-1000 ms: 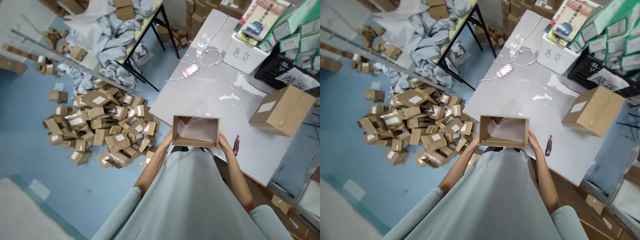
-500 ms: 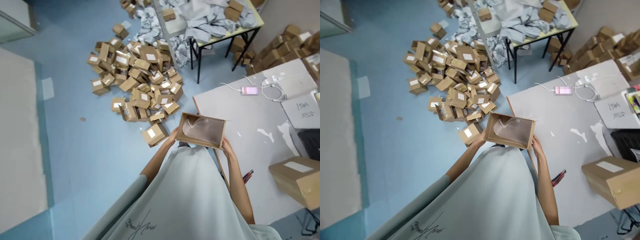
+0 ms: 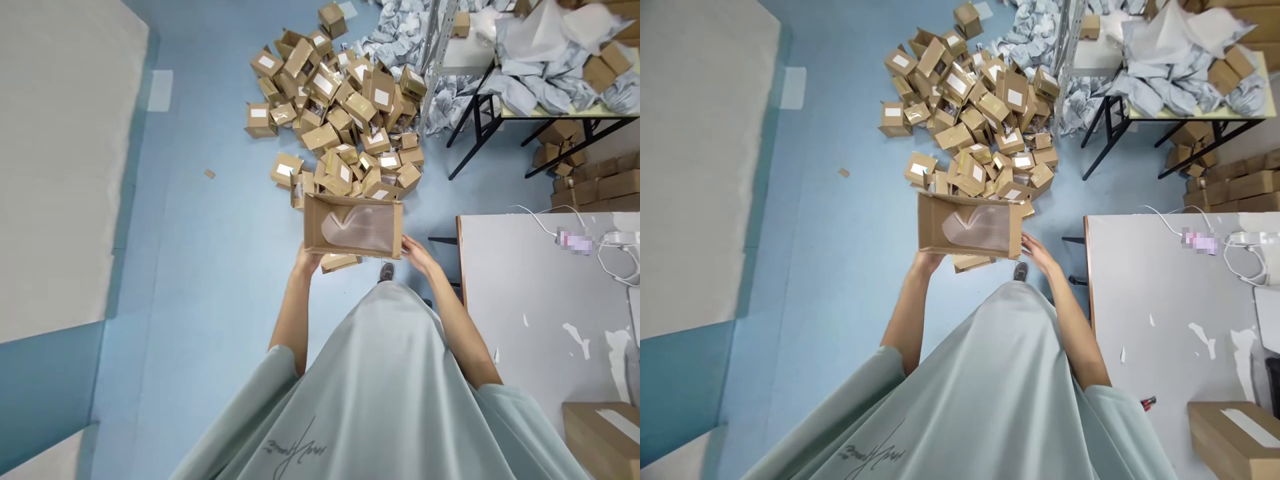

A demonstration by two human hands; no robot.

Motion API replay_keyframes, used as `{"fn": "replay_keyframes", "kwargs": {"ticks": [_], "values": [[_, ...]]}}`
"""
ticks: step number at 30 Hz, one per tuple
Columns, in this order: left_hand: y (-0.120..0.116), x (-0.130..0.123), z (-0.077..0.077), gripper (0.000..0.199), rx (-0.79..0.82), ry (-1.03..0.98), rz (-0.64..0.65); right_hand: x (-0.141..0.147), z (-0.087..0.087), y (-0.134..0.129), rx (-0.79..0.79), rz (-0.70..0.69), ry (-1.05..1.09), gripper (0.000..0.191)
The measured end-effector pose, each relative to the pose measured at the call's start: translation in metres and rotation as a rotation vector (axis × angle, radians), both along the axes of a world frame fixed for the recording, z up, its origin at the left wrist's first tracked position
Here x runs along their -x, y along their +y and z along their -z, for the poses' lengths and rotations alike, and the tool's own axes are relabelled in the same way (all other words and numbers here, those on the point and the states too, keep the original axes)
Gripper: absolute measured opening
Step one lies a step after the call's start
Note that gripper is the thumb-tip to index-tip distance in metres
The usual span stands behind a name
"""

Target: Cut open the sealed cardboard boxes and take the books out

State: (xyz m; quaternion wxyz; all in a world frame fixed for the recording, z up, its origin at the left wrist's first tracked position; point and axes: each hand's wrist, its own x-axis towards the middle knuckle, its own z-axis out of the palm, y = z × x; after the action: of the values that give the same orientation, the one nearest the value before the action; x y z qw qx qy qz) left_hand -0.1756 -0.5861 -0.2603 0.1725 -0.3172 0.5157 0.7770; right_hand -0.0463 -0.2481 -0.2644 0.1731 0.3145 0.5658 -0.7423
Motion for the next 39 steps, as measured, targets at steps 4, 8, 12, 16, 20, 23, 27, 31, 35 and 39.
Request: {"fn": "replay_keyframes", "kwargs": {"ticks": [4, 8, 12, 16, 20, 23, 27, 31, 35, 39], "values": [[-0.041, 0.036, 0.007, 0.030, 0.183, -0.123, -0.148, 0.044, 0.003, -0.036, 0.010, -0.056, -0.006, 0.051], [-0.031, 0.035, 0.025, 0.032, 0.180, -0.183, -0.086, 0.036, 0.003, -0.035, 0.012, -0.062, -0.049, 0.046], [0.019, 0.012, 0.049, 0.022, 0.153, -0.264, 0.104, -0.003, 0.003, -0.012, -0.016, 0.043, -0.115, 0.039], [0.086, -0.025, 0.061, 0.019, 0.115, -0.293, 0.369, -0.057, 0.002, 0.014, -0.052, 0.219, -0.160, 0.037], [0.154, -0.064, 0.053, 0.020, 0.052, -0.261, 0.720, -0.122, -0.007, 0.031, -0.077, 0.461, -0.163, 0.039], [0.205, -0.087, 0.041, 0.018, 0.040, -0.217, 1.015, -0.178, -0.018, 0.036, -0.089, 0.712, -0.141, 0.040], [0.281, -0.112, 0.024, 0.020, 0.043, -0.106, 1.403, -0.260, -0.037, 0.028, -0.119, 1.131, -0.067, 0.039], [0.370, -0.159, 0.000, 0.028, 0.026, 0.048, 1.712, -0.347, -0.052, 0.012, -0.162, 1.530, 0.005, 0.039], [0.436, -0.246, -0.026, 0.035, -0.043, 0.176, 1.907, -0.434, -0.057, -0.003, -0.196, 1.823, 0.028, 0.041], [0.461, -0.346, -0.044, 0.043, -0.098, 0.236, 2.043, -0.507, -0.056, -0.001, -0.199, 1.990, 0.045, 0.044]]}}
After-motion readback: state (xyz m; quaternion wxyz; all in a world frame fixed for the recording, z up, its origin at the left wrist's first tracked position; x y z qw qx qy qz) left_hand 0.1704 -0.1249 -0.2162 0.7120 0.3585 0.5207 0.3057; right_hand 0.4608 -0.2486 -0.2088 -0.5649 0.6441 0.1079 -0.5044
